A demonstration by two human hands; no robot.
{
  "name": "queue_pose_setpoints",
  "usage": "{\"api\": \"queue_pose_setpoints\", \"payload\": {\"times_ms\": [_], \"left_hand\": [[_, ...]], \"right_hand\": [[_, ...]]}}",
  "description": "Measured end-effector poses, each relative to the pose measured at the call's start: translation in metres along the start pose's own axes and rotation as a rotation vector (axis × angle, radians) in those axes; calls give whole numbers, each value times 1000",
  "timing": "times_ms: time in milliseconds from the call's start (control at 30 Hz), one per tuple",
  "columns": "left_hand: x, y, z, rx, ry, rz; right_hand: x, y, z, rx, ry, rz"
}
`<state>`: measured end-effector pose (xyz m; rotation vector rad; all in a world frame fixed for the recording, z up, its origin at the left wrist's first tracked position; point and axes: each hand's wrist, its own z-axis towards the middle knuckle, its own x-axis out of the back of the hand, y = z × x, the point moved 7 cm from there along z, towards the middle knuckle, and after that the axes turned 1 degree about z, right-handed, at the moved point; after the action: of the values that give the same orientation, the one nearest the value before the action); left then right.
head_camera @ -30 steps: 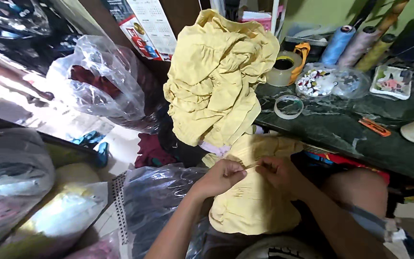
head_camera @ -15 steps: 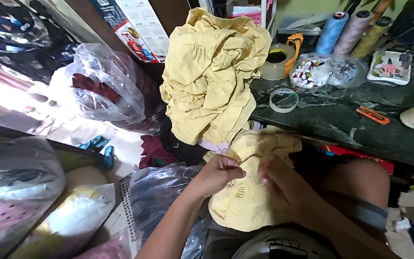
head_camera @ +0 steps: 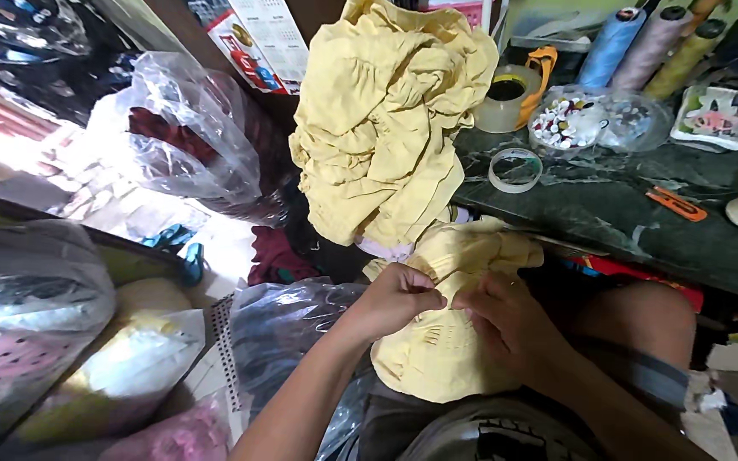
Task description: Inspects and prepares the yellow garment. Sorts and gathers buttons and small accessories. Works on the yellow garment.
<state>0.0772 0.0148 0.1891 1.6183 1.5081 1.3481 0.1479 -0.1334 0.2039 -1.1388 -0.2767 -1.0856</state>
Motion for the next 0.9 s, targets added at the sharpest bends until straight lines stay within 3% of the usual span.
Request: {"api": "queue_pose_setpoints", "payload": {"times_ms": [400,900], "left_hand": [[-2,-2,-1,2,11,5],[-9,-6,-3,-43,-34,-102]], "right_hand": [[-1,-3,0,-15,-2,3],[-17,11,-10,-135,58,311]]}}
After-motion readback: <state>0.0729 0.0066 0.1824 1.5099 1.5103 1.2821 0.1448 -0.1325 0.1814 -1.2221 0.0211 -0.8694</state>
